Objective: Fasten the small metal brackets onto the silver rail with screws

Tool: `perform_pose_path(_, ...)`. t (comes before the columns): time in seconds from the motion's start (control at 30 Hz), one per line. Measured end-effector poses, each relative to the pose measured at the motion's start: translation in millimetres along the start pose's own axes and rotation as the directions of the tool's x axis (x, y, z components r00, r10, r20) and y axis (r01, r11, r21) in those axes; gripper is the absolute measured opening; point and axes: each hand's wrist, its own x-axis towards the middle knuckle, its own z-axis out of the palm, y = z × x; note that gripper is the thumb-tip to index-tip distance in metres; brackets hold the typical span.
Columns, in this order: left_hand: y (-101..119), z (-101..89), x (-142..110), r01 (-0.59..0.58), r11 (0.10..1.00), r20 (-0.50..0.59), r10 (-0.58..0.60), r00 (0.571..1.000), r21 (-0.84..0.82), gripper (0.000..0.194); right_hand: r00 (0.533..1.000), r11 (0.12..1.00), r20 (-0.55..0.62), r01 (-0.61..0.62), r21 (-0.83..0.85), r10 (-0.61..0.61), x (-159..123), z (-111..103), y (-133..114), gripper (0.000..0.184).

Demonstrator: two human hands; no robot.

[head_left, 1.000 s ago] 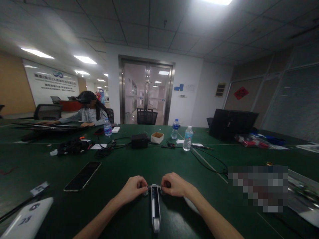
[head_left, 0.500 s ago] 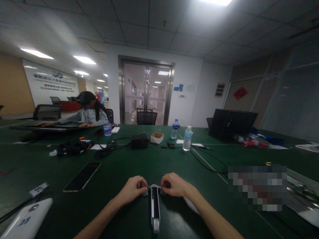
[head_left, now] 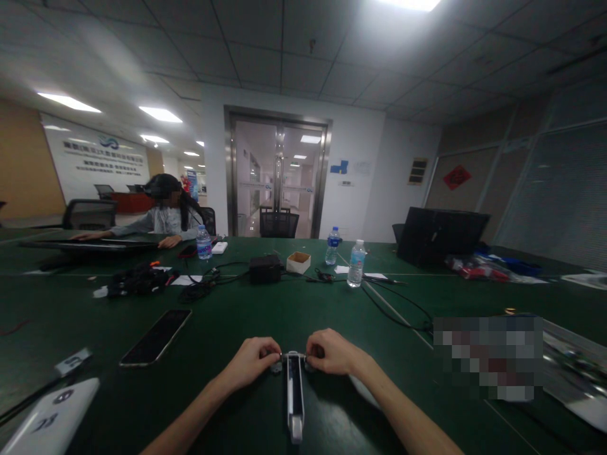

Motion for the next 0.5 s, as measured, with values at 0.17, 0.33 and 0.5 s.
perform_pose_path(0.17,4.6,-0.9,-1.6,0.046,0.999,-0.017,-0.047,0.999,-0.020,0.026,1.000,1.000,-0.012,-0.001,0.010,0.001,1.1,2.7,2.5,0.013)
perform_pose_path(0.33,6.5,0.1,-1.5,0.055,0.998,-0.034,-0.055,0.998,-0.009,0.026,1.000,1.000,-0.014,0.003,-0.004,-0.003,1.3,2.3,1.1,0.013)
perform_pose_path(0.5,2.0,2.9,0.9,0.021,1.000,-0.067,-0.022,0.998,-0.014,0.026,1.000,1.000,-0.028,0.015,-0.008,-0.015,2.0,3.0,0.5,0.012)
